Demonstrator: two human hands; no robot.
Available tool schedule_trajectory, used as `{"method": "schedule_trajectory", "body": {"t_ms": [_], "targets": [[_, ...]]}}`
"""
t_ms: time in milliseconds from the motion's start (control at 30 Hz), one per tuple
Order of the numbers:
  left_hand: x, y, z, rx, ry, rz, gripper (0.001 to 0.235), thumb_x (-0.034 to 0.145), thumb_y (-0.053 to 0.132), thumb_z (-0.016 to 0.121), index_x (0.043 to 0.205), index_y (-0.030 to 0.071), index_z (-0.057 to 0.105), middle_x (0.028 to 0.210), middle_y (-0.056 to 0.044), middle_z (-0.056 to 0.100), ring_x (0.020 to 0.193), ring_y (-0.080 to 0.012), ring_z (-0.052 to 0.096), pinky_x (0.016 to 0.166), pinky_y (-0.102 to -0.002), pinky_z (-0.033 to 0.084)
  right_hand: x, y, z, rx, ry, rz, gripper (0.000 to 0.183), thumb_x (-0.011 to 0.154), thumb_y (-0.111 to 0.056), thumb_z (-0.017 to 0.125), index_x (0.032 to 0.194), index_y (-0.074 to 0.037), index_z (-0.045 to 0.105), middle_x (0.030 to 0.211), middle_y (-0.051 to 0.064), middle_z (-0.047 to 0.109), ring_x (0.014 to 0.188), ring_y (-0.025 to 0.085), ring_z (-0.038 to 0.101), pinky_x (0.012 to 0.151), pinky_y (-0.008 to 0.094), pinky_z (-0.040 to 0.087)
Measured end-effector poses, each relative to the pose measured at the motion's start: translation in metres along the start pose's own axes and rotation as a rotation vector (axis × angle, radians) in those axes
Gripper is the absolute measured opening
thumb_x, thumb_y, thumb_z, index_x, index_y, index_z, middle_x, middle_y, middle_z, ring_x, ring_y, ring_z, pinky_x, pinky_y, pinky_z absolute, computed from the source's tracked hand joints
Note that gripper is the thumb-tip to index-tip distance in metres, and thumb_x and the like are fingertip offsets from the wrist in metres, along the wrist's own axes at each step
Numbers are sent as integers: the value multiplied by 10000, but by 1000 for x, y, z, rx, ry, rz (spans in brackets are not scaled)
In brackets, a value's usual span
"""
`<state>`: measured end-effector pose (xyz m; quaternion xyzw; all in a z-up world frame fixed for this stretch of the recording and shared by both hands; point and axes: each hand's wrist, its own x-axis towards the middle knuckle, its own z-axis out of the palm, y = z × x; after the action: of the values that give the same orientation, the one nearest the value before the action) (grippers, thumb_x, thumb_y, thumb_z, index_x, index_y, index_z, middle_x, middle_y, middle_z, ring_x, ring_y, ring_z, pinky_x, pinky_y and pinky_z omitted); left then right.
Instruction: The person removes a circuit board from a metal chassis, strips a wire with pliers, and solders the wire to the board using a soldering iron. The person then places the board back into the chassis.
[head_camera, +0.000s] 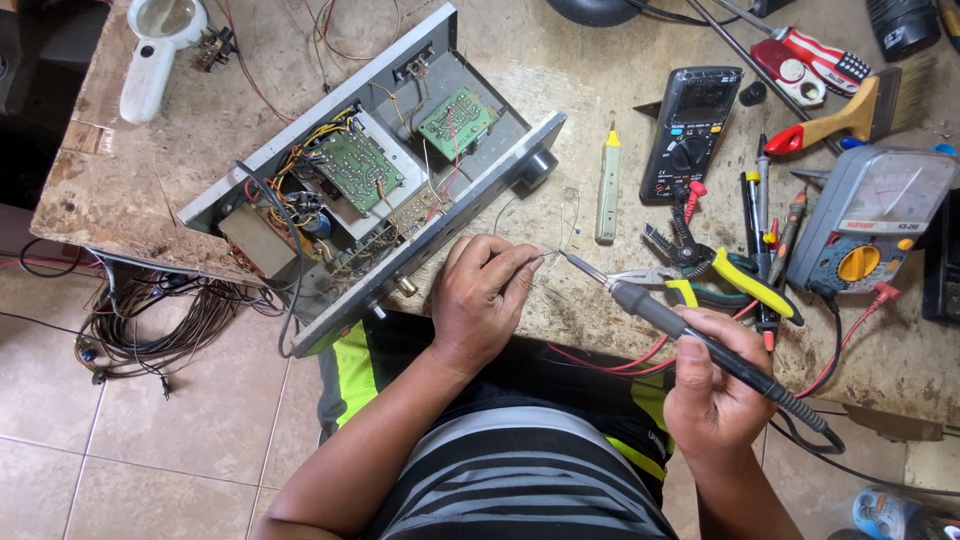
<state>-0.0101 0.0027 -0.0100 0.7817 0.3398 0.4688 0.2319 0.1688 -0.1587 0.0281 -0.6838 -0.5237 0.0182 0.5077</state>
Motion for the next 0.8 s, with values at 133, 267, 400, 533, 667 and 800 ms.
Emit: {"method": "schedule_trajectory", "body": {"t_ms": [133,267,400,533,667,800], "targets": [[0,0,-1,-9,4,1,83,975,158,739,1056,138,746,907,-40,619,805,-242,566,729,-364,475,2,-3,0,-15,-12,-16,288,1057,-144,539,1182,107,602,1159,263,670,1112,348,678,1035,408,541],[-1,-1,0,-3,2,6,104,972,152,746,1076,147,748,914,-42,618,810,-245,568,731,-365,475,3,-4,-1,-22,-23,-23,293,1060,-147,535,1185,109,603,1151,259,670,1101,349,682,1023,407,547],[0,1,-1,-9,13,6,100,968,151,753,1067,142,752,911,-42,617,809,-240,568,731,-359,478,2,-2,-2,-39,-26,-20,303,1060,-162,537,1187,103,611,1150,253,676,1089,337,680,1006,396,541],[0,0,-1,-25,14,7,107,966,146,756,1073,138,748,910,-46,616,810,-243,567,735,-361,476,1,-3,-2,-39,-29,-19,295,1058,-149,544,1192,105,609,1152,254,676,1088,337,681,1000,397,548],[0,1,0,-39,28,-11,87,971,141,745,1058,135,745,901,-45,610,806,-241,583,743,-362,483,1,-5,-3,19,51,-17,296,1069,-148,527,1182,121,573,1142,280,648,1078,372,694,1023,426,557],[0,6,-4,-107,44,-39,88,983,136,718,1063,119,749,905,-43,626,804,-222,615,721,-348,488,2,5,-14,-69,153,-68,366,1102,-203,527,1209,140,597,1135,262,633,1076,368,667,1022,440,527]]}}
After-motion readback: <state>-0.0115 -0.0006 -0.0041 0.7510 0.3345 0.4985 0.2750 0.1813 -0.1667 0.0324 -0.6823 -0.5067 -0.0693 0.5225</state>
